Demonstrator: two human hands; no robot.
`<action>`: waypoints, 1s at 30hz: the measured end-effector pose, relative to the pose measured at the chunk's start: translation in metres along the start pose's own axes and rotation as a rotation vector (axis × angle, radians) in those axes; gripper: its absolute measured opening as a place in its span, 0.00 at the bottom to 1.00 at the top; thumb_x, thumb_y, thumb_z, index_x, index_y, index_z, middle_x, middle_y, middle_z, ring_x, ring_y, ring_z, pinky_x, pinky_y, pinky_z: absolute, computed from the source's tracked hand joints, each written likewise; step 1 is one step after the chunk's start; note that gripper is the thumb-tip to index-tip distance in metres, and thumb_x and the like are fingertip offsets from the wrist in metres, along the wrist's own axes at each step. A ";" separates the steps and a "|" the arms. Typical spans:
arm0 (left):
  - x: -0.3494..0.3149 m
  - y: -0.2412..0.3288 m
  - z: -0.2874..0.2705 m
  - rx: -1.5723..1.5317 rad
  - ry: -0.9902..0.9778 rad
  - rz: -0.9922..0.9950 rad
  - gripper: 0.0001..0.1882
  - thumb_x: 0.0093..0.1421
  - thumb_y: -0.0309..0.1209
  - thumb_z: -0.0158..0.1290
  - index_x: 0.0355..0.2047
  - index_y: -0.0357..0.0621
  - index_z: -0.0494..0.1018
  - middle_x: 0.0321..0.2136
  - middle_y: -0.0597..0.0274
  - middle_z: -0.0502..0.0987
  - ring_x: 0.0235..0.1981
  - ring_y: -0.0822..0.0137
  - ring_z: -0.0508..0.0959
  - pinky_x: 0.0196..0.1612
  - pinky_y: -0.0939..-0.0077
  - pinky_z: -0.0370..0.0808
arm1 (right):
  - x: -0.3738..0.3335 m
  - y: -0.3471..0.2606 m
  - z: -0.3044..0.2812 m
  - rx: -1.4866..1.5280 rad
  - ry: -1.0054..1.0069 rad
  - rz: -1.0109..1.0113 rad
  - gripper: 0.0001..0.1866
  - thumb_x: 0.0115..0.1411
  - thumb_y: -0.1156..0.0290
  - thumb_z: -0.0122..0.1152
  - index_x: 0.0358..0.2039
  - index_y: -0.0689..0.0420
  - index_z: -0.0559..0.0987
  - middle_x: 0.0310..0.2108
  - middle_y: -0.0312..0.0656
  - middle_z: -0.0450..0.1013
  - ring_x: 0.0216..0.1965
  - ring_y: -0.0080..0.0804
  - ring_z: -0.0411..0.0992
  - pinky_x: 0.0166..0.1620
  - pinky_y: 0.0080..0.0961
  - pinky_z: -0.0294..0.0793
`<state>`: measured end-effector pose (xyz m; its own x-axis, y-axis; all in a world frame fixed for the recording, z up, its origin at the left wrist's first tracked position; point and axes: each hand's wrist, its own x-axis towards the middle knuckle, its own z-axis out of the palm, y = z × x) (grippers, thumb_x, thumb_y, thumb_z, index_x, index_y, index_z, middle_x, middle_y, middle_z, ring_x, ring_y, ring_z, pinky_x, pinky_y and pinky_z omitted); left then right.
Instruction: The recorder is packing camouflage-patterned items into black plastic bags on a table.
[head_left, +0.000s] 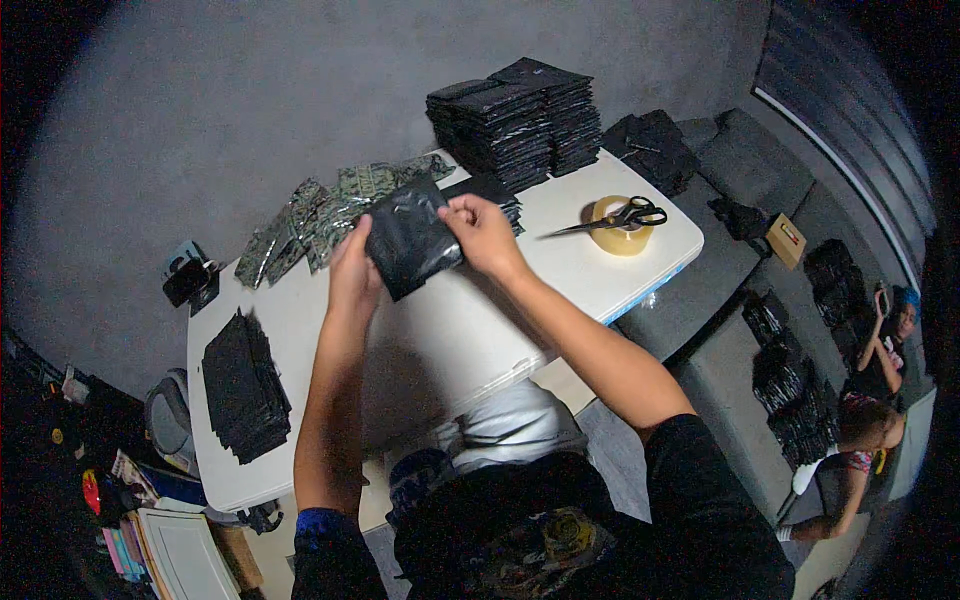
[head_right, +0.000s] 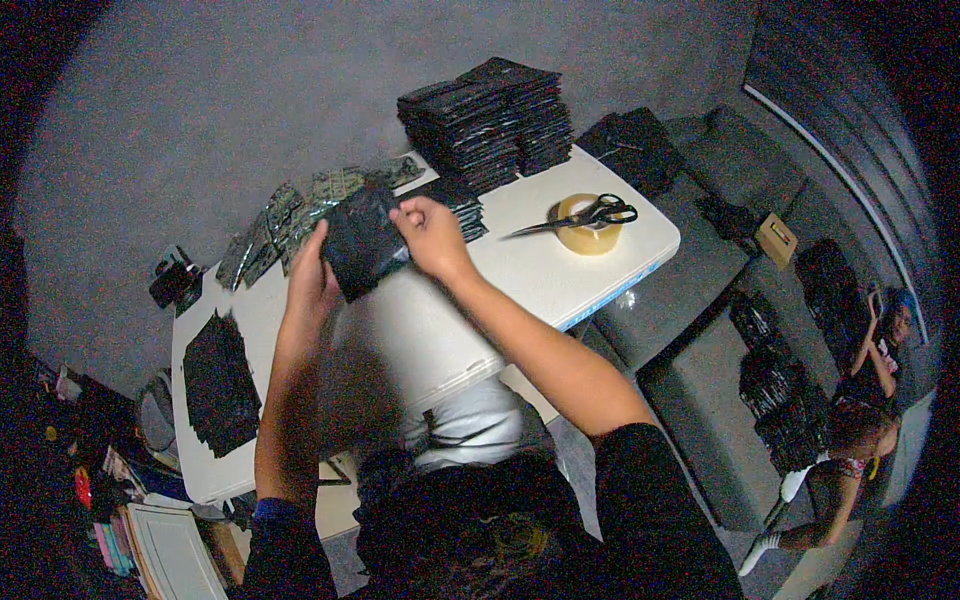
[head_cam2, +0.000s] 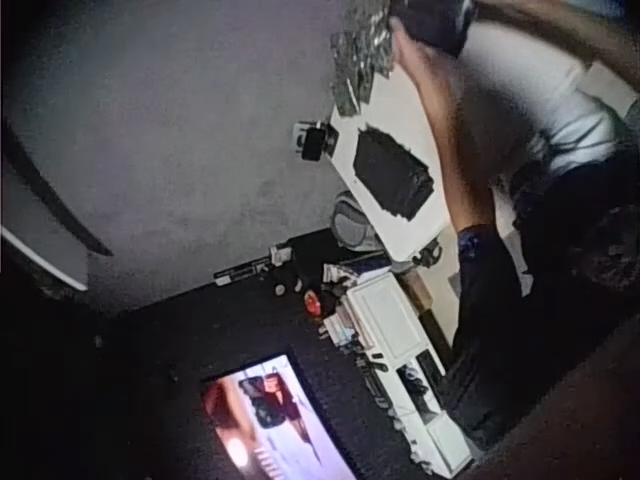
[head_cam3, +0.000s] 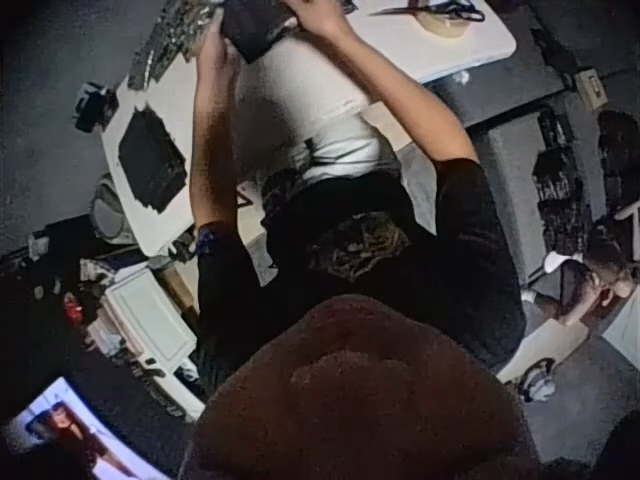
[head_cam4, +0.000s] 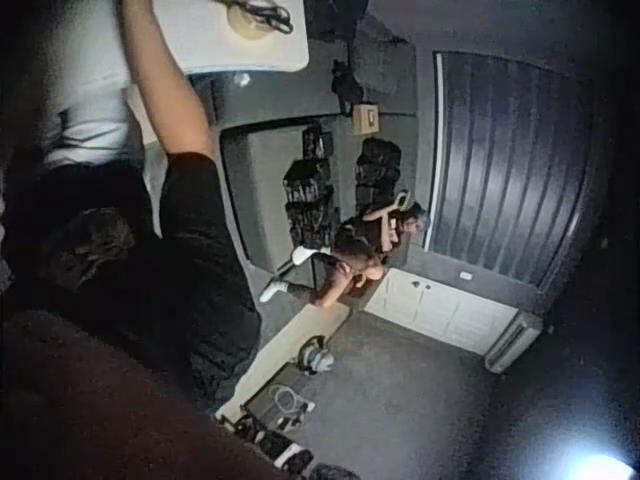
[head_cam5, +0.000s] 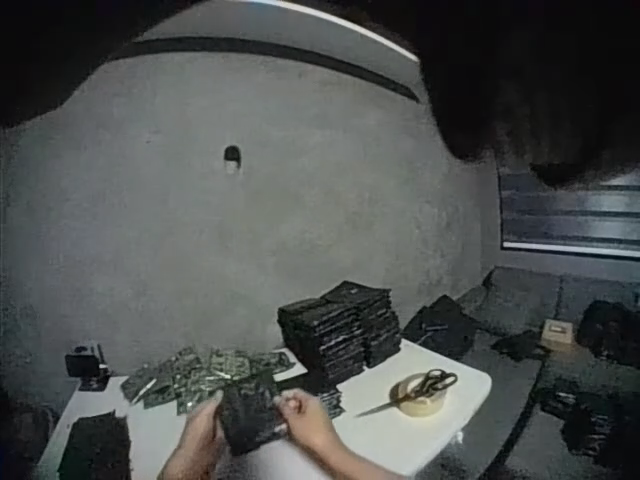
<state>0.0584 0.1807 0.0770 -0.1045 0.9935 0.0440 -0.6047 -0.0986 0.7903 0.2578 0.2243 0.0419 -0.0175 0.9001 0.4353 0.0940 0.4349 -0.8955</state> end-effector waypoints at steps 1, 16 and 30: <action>0.004 -0.009 0.017 0.172 0.054 -0.018 0.14 0.73 0.38 0.57 0.43 0.36 0.78 0.36 0.60 0.83 0.32 0.67 0.83 0.35 0.71 0.76 | 0.011 0.001 -0.011 -0.070 0.031 0.019 0.12 0.68 0.63 0.68 0.36 0.61 0.82 0.22 0.24 0.68 0.25 0.12 0.61 0.30 0.19 0.63; 0.180 -0.110 0.004 1.163 0.227 0.346 0.27 0.62 0.48 0.66 0.18 0.37 0.75 0.20 0.50 0.81 0.22 0.52 0.81 0.34 0.55 0.76 | 0.108 0.065 -0.077 -0.719 0.036 0.092 0.17 0.63 0.57 0.68 0.38 0.60 0.86 0.38 0.58 0.83 0.44 0.59 0.82 0.51 0.47 0.80; 0.129 -0.106 0.016 1.279 0.220 0.504 0.25 0.60 0.44 0.68 0.50 0.42 0.77 0.47 0.43 0.76 0.48 0.45 0.79 0.56 0.52 0.75 | 0.078 0.045 -0.090 -0.755 0.051 -0.091 0.23 0.61 0.57 0.71 0.48 0.60 0.80 0.48 0.62 0.78 0.51 0.64 0.76 0.57 0.49 0.76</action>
<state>0.1216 0.3204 0.0087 -0.2861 0.8256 0.4864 0.6557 -0.2015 0.7276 0.3502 0.3121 0.0436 -0.0134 0.8514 0.5243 0.7500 0.3554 -0.5579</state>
